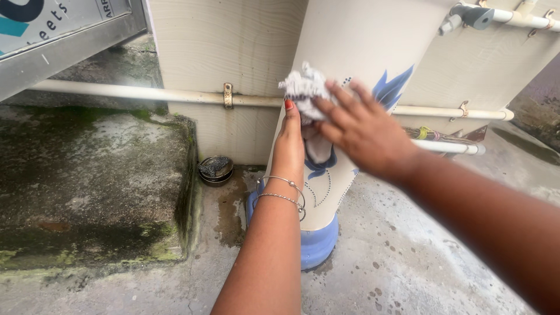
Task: The person wipes the blue basin, faucet, and pedestal of a bathroom sink using a white cloth. They clean the basin interior, the faucet, the basin rim, and the pedestal base in sequence.
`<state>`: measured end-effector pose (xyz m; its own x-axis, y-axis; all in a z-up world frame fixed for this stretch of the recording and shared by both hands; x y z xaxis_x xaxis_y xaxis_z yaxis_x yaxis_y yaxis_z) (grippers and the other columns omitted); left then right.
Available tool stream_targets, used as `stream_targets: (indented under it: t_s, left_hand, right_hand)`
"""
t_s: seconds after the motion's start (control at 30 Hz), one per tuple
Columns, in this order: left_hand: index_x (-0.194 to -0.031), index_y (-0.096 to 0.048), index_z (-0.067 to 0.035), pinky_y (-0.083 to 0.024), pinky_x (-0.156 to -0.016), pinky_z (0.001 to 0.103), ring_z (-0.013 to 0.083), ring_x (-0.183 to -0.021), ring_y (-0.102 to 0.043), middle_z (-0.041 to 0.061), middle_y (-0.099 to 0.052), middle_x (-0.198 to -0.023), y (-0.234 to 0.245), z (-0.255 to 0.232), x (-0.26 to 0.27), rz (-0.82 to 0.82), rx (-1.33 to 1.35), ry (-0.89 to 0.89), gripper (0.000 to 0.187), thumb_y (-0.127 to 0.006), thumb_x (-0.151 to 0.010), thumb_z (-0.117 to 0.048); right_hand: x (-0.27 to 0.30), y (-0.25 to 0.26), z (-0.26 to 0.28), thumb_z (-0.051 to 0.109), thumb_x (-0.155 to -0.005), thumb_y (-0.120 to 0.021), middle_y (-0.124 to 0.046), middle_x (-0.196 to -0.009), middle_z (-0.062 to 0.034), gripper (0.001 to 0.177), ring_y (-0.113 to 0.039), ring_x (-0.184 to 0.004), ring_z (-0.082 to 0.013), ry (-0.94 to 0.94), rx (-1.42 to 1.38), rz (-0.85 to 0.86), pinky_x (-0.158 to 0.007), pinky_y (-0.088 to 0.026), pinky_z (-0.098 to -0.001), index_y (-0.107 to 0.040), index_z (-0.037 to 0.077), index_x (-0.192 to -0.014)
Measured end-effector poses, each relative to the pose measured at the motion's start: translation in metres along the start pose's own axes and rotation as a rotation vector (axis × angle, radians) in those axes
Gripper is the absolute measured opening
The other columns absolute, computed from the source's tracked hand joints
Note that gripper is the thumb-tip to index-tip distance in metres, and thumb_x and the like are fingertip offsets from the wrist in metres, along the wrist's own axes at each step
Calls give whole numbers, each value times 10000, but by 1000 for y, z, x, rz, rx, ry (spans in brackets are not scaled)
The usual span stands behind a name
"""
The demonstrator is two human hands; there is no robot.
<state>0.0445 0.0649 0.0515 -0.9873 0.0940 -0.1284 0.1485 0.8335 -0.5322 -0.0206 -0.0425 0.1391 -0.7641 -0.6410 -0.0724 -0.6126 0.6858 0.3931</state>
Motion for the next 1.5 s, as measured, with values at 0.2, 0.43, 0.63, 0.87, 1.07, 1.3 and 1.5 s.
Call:
stream_targets:
  t_s: [0.2,0.43,0.63,0.87,1.07,1.3,1.5]
  left_hand:
    - [-1574,-370,-109,-230,-1202,404,278,-1525,-296,112,-362,-1644,-7,-5,0,-12,-187,-71,983,-363,-860,-786]
    - [-1582,-348,-98,-252,-1183,401,262,-1510,-328,105,-387,-1633,-2,10,-4,21,-169,-95,1018,-351,-849,-804]
    - [-1590,-263,-28,-271,-1198,381,266,-1515,-350,156,-387,-1631,-1,22,-2,69,-210,-141,1067,-498,-850,-761]
    - [-1601,-196,-23,-346,-1159,367,312,-1467,-417,204,-375,-1613,-5,37,-5,-34,-341,-128,1033,-554,-856,-644]
    - [-1567,-148,145,-180,-1258,406,400,-1591,-110,354,-187,-1656,-8,64,-2,-98,-835,-460,1009,-681,-972,-470]
    - [-1510,-265,151,-434,-1116,371,408,-1369,-527,350,-465,-1481,4,79,17,-231,-940,-117,1121,-710,-790,-585]
    - [-1449,-261,233,-429,-1115,378,466,-1356,-487,455,-380,-1448,9,94,14,-258,-1025,-125,1169,-773,-828,-615]
  right_hand:
    - [10,7,-79,-44,-1059,-581,-510,-1527,-191,349,-393,-1477,-384,-438,-526,-449,-1229,-283,-529,-618,40,-1395]
    - [28,-38,46,-79,-824,-549,-420,-1576,-124,496,-228,-1532,-324,-167,-360,-332,-1237,-190,-496,-621,99,-1281]
    - [56,-55,68,-92,-866,-569,-380,-1601,-144,457,-209,-1553,-347,-217,-699,-428,-1269,-190,-534,-619,80,-1286]
    - [49,-44,10,-158,-962,-564,-305,-1698,-196,618,-220,-1574,-503,-661,-794,-729,-1305,-318,-563,-552,129,-1509]
    - [59,-64,94,-143,-887,-575,-288,-1630,-287,791,-323,-1508,-488,-996,-1301,-706,-1233,-345,-510,-345,152,-1584]
    - [58,-87,95,-84,-856,-639,-303,-1623,-282,934,-388,-1470,-427,-1245,-1585,-736,-1211,-361,-448,-118,72,-1615]
    - [47,-98,50,-20,-941,-674,-451,-1529,-272,904,-485,-1419,-414,-1152,-1364,-742,-1153,-426,-455,-139,97,-1660]
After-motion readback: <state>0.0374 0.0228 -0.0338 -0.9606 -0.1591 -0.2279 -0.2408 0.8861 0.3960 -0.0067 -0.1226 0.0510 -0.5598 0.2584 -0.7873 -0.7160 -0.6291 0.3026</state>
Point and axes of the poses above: each hand's wrist, its own x-axis away from the middle knuckle, its own y-axis out of the back of the hand, z = x × y, the point moved 3 cm from there along -x, towards the middle knuckle
